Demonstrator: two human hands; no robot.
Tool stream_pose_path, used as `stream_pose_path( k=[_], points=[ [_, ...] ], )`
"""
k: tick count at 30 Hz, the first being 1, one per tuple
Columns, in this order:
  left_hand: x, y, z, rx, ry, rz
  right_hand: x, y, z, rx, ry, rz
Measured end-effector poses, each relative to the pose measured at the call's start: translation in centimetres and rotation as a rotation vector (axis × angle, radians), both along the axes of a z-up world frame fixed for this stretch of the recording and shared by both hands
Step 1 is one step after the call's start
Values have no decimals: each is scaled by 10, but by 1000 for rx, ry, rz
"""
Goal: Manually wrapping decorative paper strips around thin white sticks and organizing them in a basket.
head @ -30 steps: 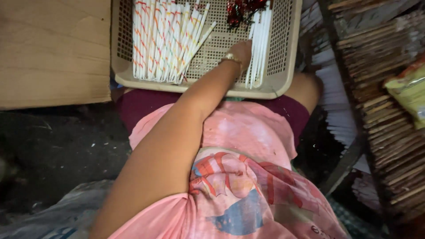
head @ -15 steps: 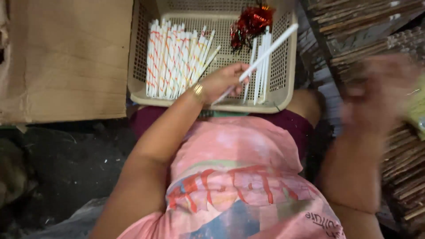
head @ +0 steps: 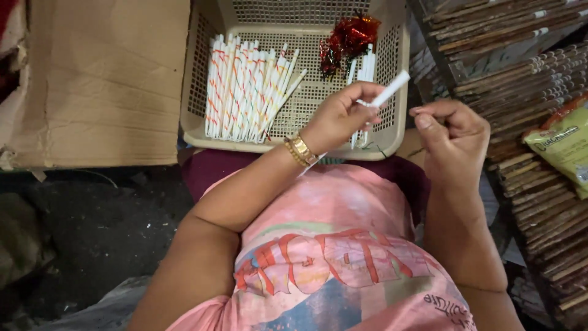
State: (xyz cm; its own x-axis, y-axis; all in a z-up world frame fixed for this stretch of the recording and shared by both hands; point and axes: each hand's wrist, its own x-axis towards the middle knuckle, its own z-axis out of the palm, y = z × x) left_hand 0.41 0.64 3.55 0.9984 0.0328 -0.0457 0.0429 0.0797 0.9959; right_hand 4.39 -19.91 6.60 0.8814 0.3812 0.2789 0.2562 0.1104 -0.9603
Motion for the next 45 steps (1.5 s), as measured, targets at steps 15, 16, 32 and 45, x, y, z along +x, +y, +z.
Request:
stream_pose_path(
  k=[15,16,32,45],
  points=[
    [-8,-20,16,33,-402,129,12,9,-14,-179,-147,-165],
    [-6,-19,13,39,-408,128,11,11,-12,-163,-136,-163],
    [1,-8,14,21,-491,25,12,11,-16,-31,-123,-109],
    [-5,-17,11,-277,-326,-78,32,0,-37,69,-194,-4]
  ],
)
